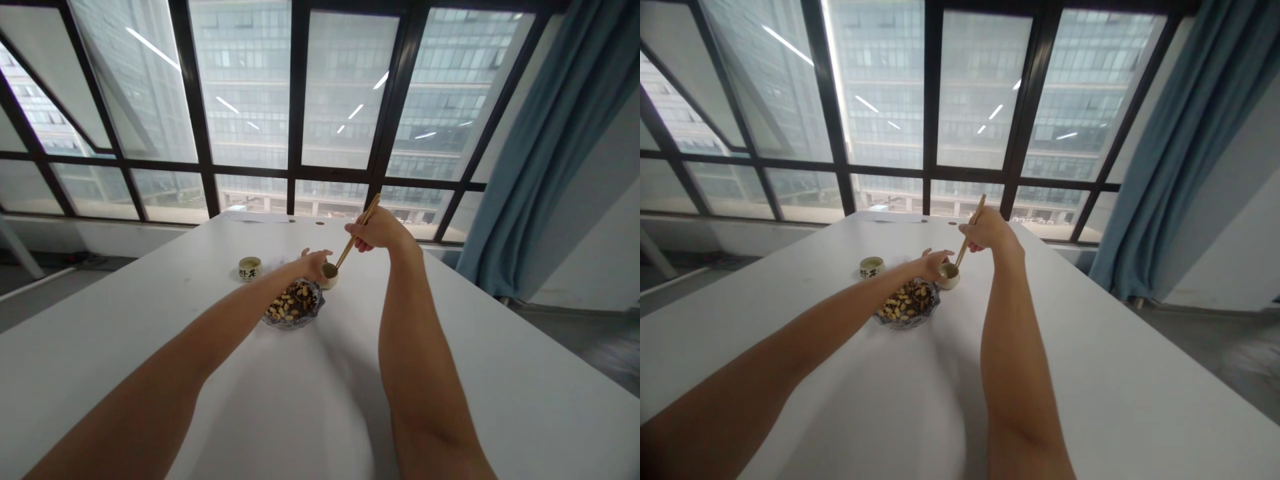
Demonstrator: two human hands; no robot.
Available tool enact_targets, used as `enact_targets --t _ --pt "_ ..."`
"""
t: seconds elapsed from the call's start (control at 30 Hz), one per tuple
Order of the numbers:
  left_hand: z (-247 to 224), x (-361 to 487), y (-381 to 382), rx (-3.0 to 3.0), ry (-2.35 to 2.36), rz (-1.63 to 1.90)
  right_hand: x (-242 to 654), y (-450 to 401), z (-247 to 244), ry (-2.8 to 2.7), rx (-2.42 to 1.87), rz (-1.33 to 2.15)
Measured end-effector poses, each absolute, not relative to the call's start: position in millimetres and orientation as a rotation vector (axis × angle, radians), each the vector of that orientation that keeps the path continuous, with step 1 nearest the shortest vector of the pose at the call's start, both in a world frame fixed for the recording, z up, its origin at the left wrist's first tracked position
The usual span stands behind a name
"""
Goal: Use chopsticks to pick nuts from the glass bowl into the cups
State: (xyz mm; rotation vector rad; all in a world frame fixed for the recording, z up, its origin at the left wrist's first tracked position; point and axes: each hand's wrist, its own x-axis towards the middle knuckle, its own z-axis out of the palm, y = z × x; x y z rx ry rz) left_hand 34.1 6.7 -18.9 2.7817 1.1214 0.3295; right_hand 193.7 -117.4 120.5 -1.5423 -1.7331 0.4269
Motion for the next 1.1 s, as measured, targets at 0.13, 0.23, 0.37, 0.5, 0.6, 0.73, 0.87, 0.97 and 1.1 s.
enact_targets --t 0.13,0.23,0.37,0.5,0.6,0.73,0.87,0.97,1.1 --pt "-17 37 0 2.845 1.063 0.369 197 -115 119 -1.731 -1.508 0.487" --pt "-18 40 -5 2.894 1.040 0.384 196 -113 117 -1.748 -1.499 0.502" --pt "-19 41 -7 2.896 1.050 0.409 198 -104 110 -1.790 -1.440 0.553" --pt "-21 38 -6 2.874 1.039 0.454 201 -94 99 -1.808 -1.491 0.609" --pt "-23 36 -4 2.837 1.041 0.460 203 -91 95 -1.810 -1.578 0.579" --pt "-25 33 -3 2.810 1.083 0.435 204 -91 94 -1.821 -1.638 0.495" --pt "-25 29 -3 2.784 1.108 0.449 205 -88 92 -1.862 -1.602 0.535" --pt "-25 27 -2 2.774 1.121 0.445 207 -85 90 -1.887 -1.582 0.549" --pt "-25 28 -2 2.768 1.155 0.394 210 -82 88 -1.878 -1.570 0.492"
